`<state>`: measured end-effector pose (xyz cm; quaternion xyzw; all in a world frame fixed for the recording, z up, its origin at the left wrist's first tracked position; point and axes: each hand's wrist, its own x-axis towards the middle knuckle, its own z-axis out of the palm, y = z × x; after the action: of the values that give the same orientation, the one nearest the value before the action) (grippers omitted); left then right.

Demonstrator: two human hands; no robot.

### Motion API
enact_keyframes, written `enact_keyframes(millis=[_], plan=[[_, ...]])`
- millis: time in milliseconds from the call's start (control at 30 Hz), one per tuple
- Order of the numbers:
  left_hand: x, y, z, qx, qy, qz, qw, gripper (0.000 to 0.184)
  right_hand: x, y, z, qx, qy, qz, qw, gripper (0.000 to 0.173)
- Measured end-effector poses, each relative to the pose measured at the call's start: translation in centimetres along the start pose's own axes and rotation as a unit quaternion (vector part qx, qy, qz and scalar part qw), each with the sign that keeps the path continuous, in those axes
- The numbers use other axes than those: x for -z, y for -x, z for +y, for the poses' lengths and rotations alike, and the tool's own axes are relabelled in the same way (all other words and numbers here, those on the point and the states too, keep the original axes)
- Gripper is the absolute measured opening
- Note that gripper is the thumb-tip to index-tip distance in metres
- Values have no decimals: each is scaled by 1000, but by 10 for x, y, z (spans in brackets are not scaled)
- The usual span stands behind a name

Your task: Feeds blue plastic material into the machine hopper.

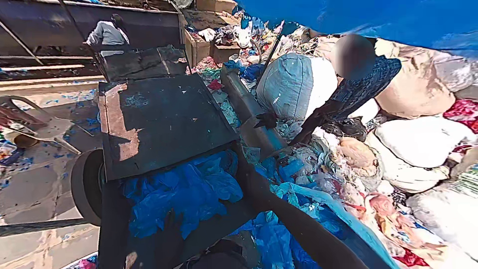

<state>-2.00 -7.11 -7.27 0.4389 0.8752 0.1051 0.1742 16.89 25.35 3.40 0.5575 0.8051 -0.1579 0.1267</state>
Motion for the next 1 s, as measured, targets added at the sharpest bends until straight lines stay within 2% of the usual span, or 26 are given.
enact_keyframes(millis=[233,367,433,500,567,633,700,800,900,1000], plan=[[-8,-2,-1,-7,0,26,1000,69,3,4,0,0,-9,-8,1000,51],[23,8,10,-6,-6,-25,1000,64,1,5,-1,1,-15,4,1000,52],[12,6,6,-9,15,16,1000,61,5,8,-2,2,-8,1,1000,50],[26,11,14,-5,-1,-19,1000,64,10,11,-3,-1,-15,-16,1000,52],[11,13,13,-21,49,88,995,62,14,12,-3,-3,-28,-29,999,51],[44,16,24,9,26,-39,999,66,15,11,-3,-1,-35,-26,999,51],[55,17,28,16,35,-66,997,66,17,13,-5,-5,-34,-24,999,50],[39,15,19,5,33,-42,999,64,17,14,-5,-4,-30,-29,999,51],[-11,-1,-2,-7,34,39,999,72,16,12,-3,3,-28,-28,999,52],[-14,-4,-4,-6,23,25,999,76,15,10,-1,4,-27,-27,999,52]])
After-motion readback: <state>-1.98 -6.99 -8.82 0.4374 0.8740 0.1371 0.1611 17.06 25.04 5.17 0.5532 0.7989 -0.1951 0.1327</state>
